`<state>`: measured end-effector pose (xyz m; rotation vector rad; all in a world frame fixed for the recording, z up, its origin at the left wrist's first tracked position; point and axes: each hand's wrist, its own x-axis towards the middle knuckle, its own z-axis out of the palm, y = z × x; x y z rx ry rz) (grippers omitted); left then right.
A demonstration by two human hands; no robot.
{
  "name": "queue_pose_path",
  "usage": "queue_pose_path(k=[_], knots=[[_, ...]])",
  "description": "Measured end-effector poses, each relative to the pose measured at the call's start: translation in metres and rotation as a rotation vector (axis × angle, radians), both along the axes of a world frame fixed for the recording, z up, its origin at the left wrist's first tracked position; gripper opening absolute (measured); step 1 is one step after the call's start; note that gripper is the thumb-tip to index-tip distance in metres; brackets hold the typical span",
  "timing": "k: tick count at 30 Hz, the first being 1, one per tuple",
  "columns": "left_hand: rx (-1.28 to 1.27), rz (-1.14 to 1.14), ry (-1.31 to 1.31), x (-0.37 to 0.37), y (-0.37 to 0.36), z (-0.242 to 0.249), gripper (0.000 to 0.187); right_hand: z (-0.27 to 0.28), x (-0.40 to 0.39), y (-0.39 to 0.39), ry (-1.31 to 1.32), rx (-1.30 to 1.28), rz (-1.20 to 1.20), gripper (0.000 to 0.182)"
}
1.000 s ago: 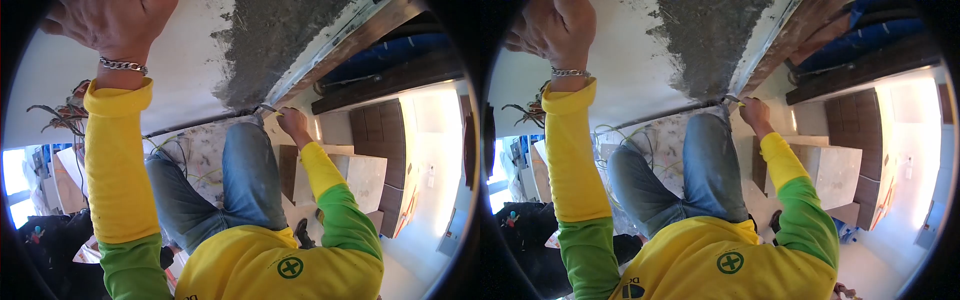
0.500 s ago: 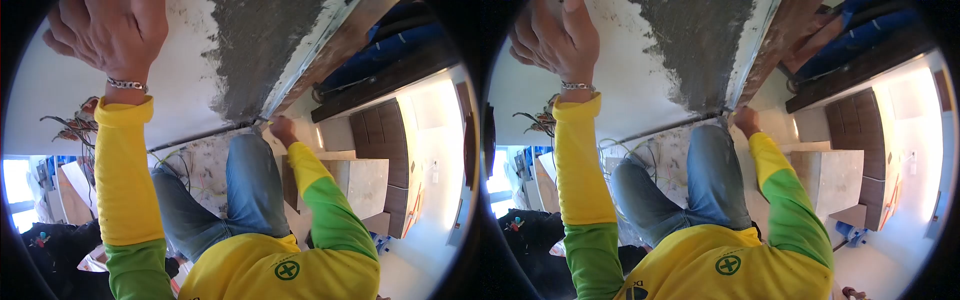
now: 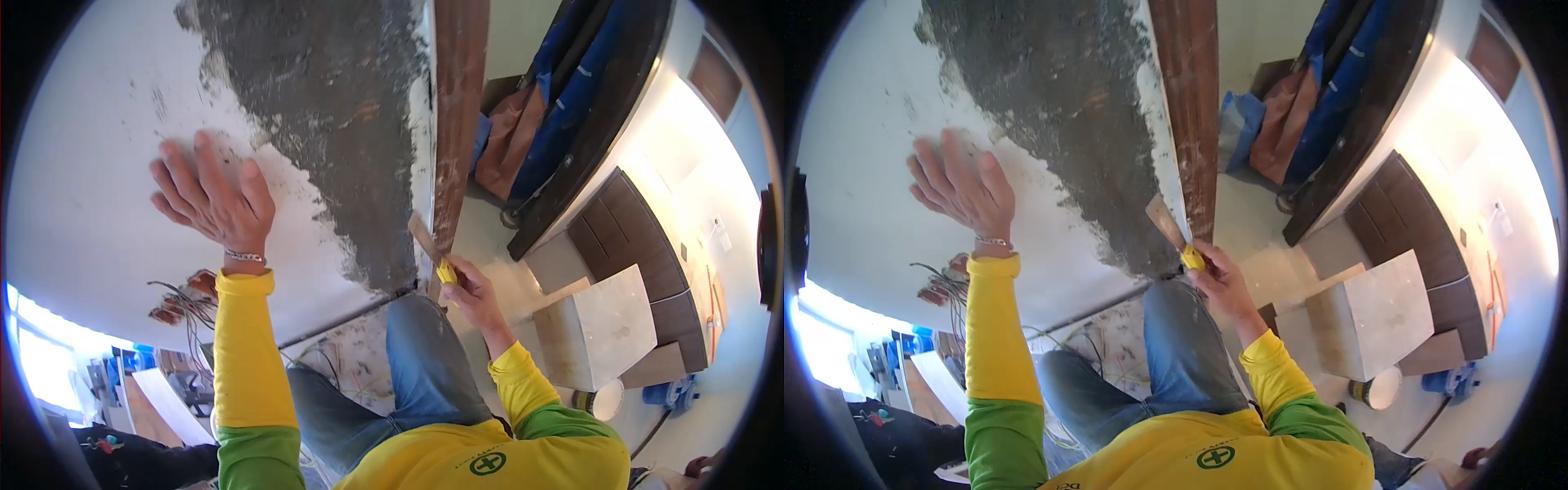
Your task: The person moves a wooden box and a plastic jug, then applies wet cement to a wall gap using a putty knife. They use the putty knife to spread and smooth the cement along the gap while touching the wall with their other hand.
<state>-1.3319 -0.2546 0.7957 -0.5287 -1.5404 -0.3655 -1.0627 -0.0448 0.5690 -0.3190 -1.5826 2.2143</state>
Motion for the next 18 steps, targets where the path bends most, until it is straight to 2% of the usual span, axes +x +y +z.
queue_pose_path(k=[2,3,5,6,8,12,14,18], knots=[[0.003,-0.008,0.029,0.002,0.001,0.001,0.061,0.052,-0.018,-0.012,0.206,0.061,-0.131,0.052],[-0.002,-0.009,0.013,0.002,0.000,0.000,0.061,0.060,-0.031,-0.011,0.231,0.066,-0.141,0.052],[-0.020,0.002,-0.012,0.006,0.000,0.001,0.057,0.073,-0.052,-0.010,0.386,0.466,-0.336,0.050],[-0.008,-0.009,0.025,0.007,0.001,0.009,0.057,0.085,-0.054,-0.015,0.422,0.475,-0.354,0.050],[-0.022,0.010,-0.011,0.006,-0.001,0.002,0.058,0.094,-0.050,-0.031,0.258,-0.106,-0.233,0.046],[-0.022,0.000,-0.042,0.008,-0.001,0.001,0.058,0.127,-0.068,-0.035,0.276,-0.022,-0.393,0.044],[-0.020,0.001,-0.049,0.009,-0.001,0.001,0.058,0.169,-0.086,-0.026,0.223,0.070,-0.463,0.045],[-0.031,0.017,-0.052,0.010,-0.002,0.002,0.058,0.146,-0.091,-0.029,0.350,0.046,-0.528,0.044]])
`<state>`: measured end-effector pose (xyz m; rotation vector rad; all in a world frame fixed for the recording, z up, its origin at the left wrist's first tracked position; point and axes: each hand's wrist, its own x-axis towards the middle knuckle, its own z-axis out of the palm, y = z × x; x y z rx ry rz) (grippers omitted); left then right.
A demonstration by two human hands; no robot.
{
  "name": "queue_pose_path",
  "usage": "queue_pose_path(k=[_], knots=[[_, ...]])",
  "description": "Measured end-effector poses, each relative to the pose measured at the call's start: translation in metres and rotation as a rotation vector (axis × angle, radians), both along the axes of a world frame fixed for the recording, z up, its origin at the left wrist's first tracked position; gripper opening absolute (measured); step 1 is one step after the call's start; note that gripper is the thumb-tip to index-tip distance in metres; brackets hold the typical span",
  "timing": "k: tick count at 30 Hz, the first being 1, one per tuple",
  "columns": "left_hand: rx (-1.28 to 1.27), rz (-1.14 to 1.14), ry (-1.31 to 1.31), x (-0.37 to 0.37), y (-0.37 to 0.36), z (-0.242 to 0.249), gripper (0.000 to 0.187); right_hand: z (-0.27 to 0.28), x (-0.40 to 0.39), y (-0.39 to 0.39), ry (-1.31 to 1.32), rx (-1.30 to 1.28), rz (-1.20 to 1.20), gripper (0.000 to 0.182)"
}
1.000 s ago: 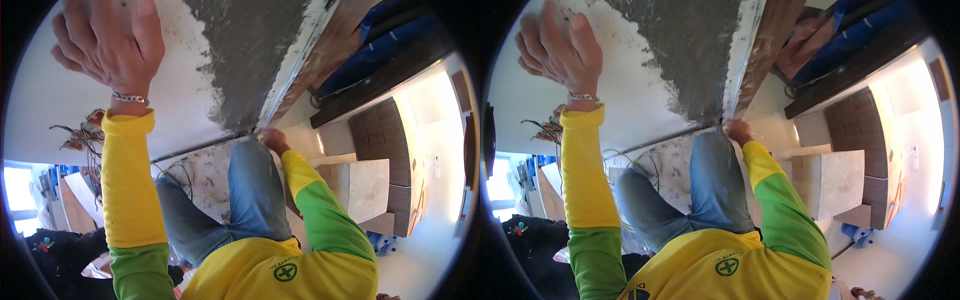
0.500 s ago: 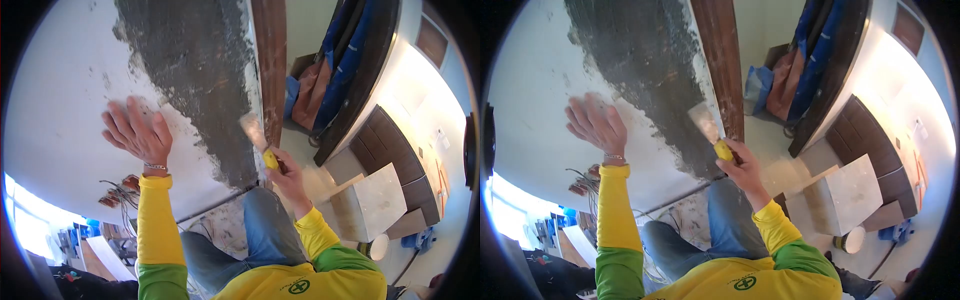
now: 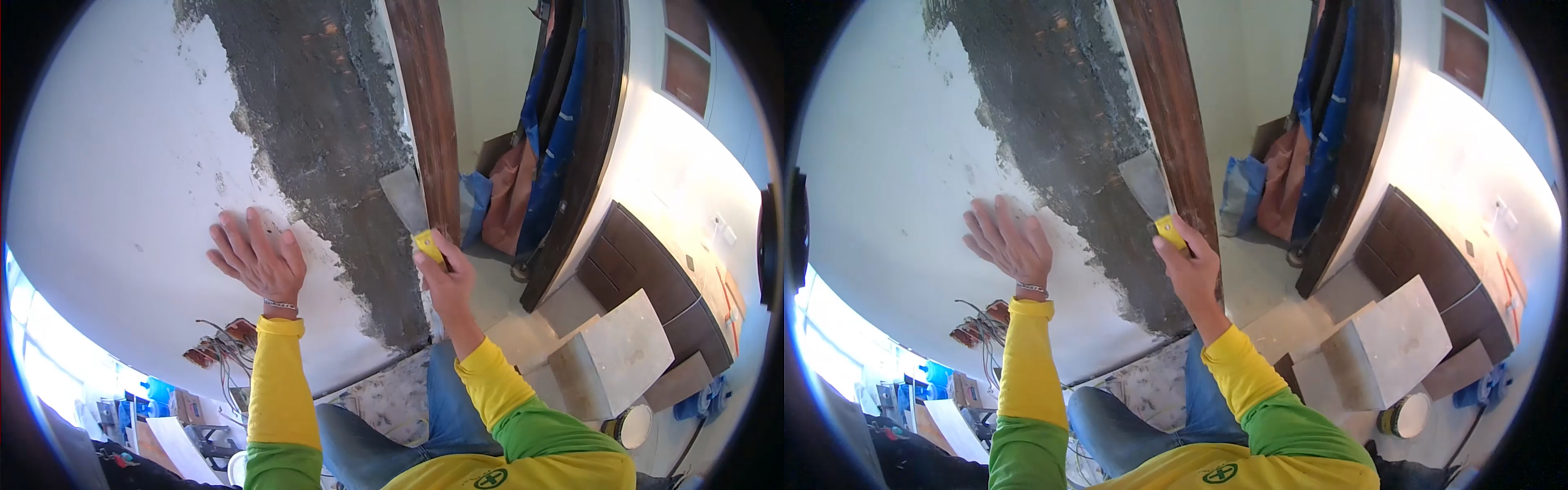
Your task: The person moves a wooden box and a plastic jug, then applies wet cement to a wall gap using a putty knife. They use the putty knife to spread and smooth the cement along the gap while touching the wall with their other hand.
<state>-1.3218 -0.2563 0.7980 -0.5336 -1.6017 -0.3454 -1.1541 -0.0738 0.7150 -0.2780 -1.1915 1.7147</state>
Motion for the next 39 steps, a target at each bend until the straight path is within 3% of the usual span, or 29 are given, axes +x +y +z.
queue_pose_path(k=[3,6,15,21,26,30,35,39], knots=[[-0.004,-0.001,0.013,0.000,0.000,0.000,0.057,-0.031,0.001,0.005,-0.031,0.053,0.015,0.042],[-0.015,0.012,-0.011,0.003,0.000,0.001,0.057,0.011,-0.014,0.012,-0.014,-0.007,0.002,0.041],[-0.019,0.010,-0.002,0.001,-0.002,0.000,0.059,0.008,0.005,0.001,0.008,0.030,0.057,0.039],[-0.009,0.000,-0.006,0.000,-0.002,0.000,0.059,0.117,-0.012,0.023,-0.018,0.137,0.025,0.041],[-0.015,0.020,-0.017,0.003,-0.002,0.002,0.058,0.034,0.005,0.018,-0.008,0.153,0.009,0.041],[-0.012,0.001,-0.012,0.004,-0.002,0.003,0.058,0.067,-0.008,0.029,-0.012,0.027,0.121,0.039],[-0.021,0.028,-0.033,0.004,-0.004,0.000,0.057,0.047,0.005,0.036,0.046,0.168,0.082,0.039],[-0.008,0.025,-0.035,0.006,-0.002,0.003,0.058,0.024,0.035,0.042,-0.060,0.283,0.136,0.044]])
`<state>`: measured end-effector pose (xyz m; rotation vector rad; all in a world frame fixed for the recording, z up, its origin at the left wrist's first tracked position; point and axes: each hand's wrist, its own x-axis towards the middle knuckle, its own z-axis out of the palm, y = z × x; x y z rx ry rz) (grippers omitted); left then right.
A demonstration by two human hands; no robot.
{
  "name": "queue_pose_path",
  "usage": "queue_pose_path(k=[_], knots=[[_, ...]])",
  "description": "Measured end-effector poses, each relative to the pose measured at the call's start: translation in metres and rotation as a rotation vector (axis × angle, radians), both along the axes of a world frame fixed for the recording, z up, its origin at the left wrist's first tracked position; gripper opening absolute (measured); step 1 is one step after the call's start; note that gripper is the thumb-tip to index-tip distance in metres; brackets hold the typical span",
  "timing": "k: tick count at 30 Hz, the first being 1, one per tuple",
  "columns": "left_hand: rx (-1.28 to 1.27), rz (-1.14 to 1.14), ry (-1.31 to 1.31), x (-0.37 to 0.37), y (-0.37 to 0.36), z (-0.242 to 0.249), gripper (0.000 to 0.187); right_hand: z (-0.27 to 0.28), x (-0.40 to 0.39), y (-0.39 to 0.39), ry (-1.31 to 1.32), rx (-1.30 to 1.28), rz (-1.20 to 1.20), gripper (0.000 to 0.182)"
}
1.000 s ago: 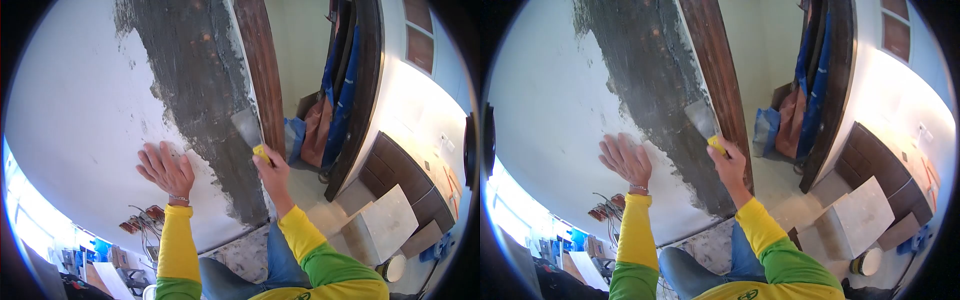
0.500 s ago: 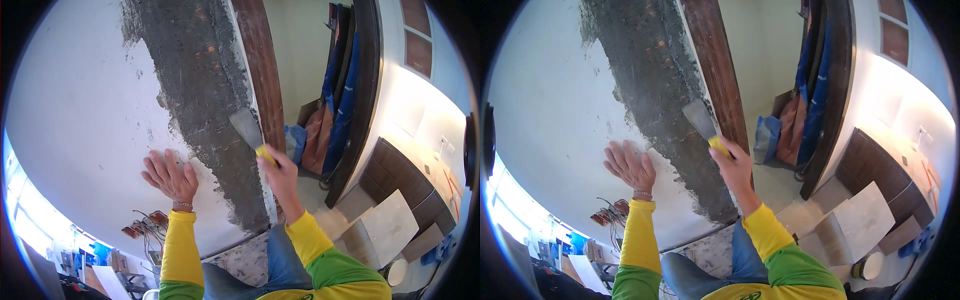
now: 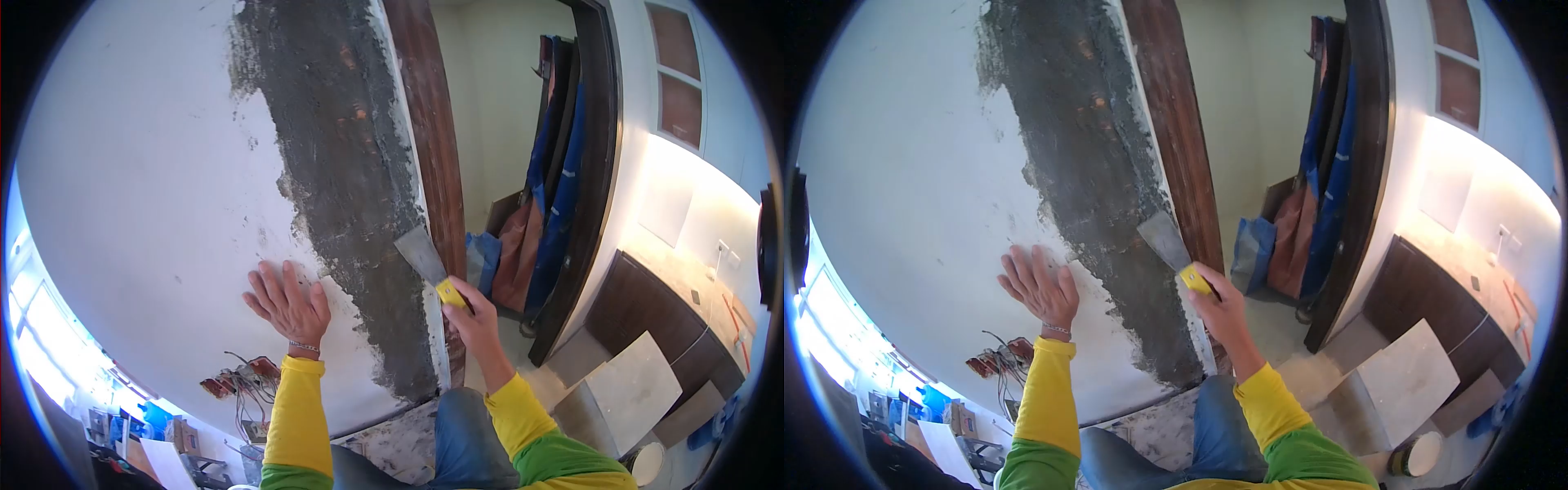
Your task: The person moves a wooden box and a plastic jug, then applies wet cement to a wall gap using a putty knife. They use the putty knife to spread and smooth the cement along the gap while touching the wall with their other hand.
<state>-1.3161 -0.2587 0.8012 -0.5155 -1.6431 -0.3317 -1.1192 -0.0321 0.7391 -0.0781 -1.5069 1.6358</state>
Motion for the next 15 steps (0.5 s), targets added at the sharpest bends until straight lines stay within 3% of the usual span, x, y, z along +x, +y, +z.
queue_pose_path(k=[4,9,15], knots=[[0.047,-0.029,-0.020,-0.002,-0.003,-0.003,0.055,-0.030,0.039,0.003,-0.119,-0.120,0.110,0.051],[0.073,-0.121,-0.032,-0.002,-0.005,-0.003,0.051,-0.094,0.085,0.018,-0.293,-0.004,0.040,0.039],[0.143,-0.220,-0.041,-0.001,-0.012,-0.001,0.044,-0.101,0.139,0.018,-0.591,-0.155,0.013,0.038]])
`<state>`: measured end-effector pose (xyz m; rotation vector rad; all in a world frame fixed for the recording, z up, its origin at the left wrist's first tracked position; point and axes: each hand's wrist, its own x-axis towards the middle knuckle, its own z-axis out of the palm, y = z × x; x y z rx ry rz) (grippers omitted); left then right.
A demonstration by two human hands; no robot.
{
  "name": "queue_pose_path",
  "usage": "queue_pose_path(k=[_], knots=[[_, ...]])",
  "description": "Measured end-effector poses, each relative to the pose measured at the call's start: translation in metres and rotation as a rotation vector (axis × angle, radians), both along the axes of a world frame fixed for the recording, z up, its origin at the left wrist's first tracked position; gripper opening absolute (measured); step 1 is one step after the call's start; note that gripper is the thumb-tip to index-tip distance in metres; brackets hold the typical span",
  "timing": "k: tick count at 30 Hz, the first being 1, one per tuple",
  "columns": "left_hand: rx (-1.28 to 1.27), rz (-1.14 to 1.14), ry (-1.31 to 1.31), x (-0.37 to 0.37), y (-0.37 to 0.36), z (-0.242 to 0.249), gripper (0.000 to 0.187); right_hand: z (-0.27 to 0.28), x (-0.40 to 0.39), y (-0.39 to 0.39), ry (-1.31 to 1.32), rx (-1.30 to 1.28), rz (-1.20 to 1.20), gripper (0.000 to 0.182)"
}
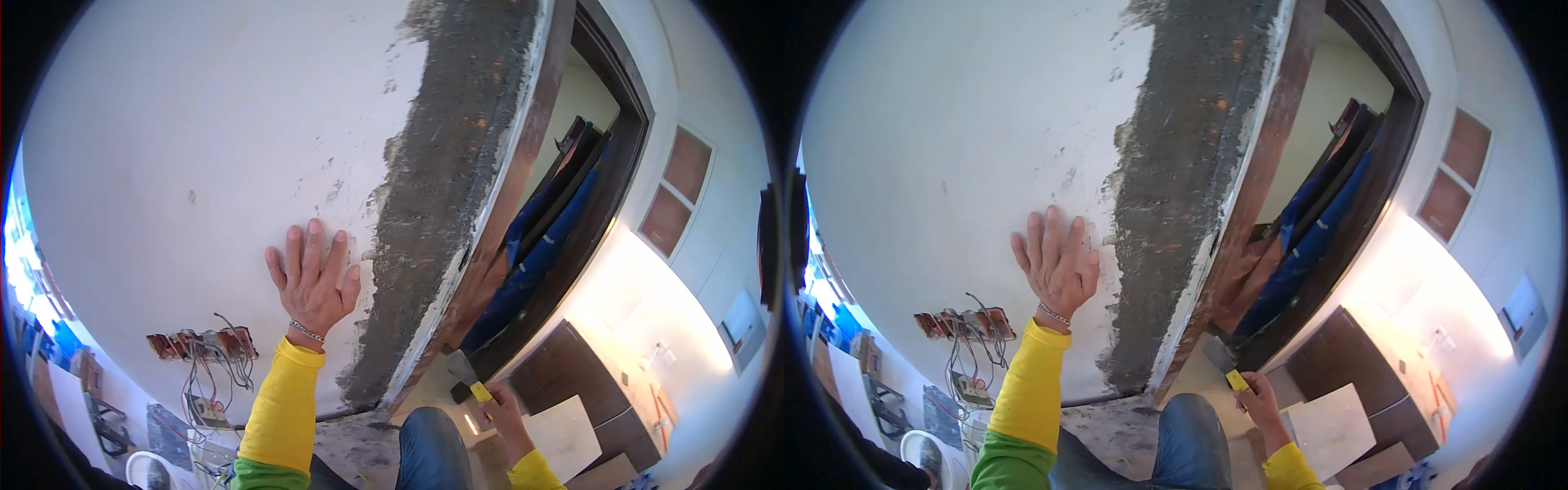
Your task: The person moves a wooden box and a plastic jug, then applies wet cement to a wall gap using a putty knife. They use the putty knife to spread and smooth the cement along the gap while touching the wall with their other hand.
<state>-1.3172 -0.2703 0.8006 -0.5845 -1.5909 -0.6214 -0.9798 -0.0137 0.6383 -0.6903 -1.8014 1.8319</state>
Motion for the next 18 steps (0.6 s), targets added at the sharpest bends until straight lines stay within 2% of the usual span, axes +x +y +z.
queue_pose_path(k=[4,10,13,15,18], knots=[[0.044,-0.084,0.050,-0.004,-0.003,0.000,0.040,0.001,0.019,-0.007,-0.065,-0.003,-0.091,0.036],[0.074,-0.156,0.062,-0.005,-0.007,0.001,0.034,0.006,0.026,-0.022,-0.283,0.217,-0.272,0.036],[0.080,-0.181,0.056,-0.005,-0.008,0.001,0.034,0.008,0.015,-0.023,-0.215,0.200,-0.220,0.035],[0.087,-0.173,0.057,-0.003,-0.007,0.001,0.034,0.007,-0.003,-0.036,-0.256,0.102,-0.202,0.035],[0.087,-0.157,0.059,-0.001,-0.003,0.001,0.033,-0.041,-0.017,-0.040,-0.190,0.006,-0.115,0.032]])
